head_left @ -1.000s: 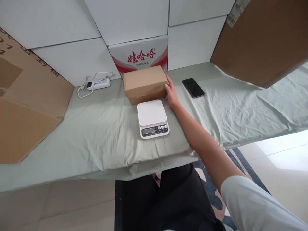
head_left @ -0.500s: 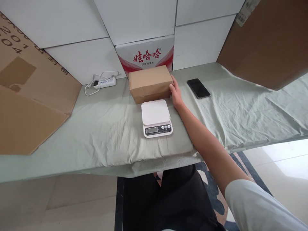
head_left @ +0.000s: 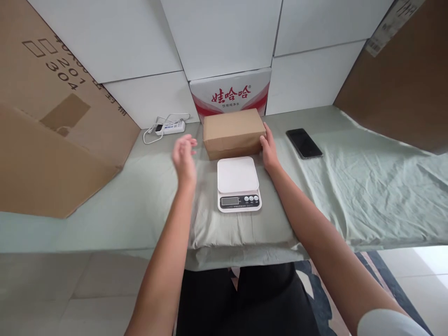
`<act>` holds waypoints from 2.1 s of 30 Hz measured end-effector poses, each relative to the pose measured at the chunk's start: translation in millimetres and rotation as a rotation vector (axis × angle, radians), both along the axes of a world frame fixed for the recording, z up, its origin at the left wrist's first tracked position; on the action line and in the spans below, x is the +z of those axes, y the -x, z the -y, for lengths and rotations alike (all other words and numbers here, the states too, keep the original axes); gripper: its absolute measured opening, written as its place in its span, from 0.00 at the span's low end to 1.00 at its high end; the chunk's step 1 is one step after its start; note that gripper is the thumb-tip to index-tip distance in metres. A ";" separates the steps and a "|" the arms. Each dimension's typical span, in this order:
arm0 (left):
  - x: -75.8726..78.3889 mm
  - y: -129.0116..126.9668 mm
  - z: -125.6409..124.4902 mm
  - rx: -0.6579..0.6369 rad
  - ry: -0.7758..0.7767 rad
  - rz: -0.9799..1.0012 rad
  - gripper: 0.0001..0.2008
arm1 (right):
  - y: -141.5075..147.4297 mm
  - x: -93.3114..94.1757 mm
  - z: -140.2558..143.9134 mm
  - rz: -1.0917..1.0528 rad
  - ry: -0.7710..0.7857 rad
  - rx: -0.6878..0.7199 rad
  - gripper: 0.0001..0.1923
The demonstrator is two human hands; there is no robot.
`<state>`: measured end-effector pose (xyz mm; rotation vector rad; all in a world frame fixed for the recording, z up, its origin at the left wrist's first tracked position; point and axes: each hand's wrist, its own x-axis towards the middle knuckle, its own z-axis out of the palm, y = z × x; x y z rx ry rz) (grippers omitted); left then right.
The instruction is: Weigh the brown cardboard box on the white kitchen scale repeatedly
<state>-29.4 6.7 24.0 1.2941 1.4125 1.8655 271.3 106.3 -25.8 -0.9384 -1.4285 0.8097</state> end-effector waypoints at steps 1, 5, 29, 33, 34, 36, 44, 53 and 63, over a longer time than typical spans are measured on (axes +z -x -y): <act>-10.9 -3.9 -7.1 -0.015 0.047 0.025 0.32 | 0.1 0.4 1.2 0.008 -0.006 0.003 0.58; -50.7 -26.2 -35.3 -0.107 0.183 0.163 0.50 | -0.2 1.9 6.0 0.030 0.000 -0.008 0.56; -43.5 -38.9 118.1 -0.293 0.011 0.130 0.43 | -31.0 -5.1 144.9 0.181 -0.189 -0.103 0.49; -43.6 -40.4 116.0 -0.292 0.011 0.109 0.43 | -27.4 -0.1 145.4 0.152 -0.157 -0.113 0.50; -43.4 -40.3 116.0 -0.287 0.018 0.106 0.43 | -26.8 2.1 146.0 0.148 -0.151 -0.113 0.50; -43.2 -39.4 117.4 -0.277 0.035 0.096 0.43 | -26.6 6.1 147.4 0.148 -0.152 -0.123 0.47; -47.3 -32.9 118.7 -0.257 0.000 0.158 0.45 | -29.4 12.5 152.5 0.148 -0.222 -0.175 0.45; 14.4 -29.2 42.0 -0.362 -0.233 0.127 0.41 | -20.0 66.5 95.5 0.182 -0.427 -0.182 0.44; -49.2 -18.1 -55.9 -0.326 0.060 0.258 0.47 | -4.1 -4.1 3.6 0.214 -0.177 -0.057 0.57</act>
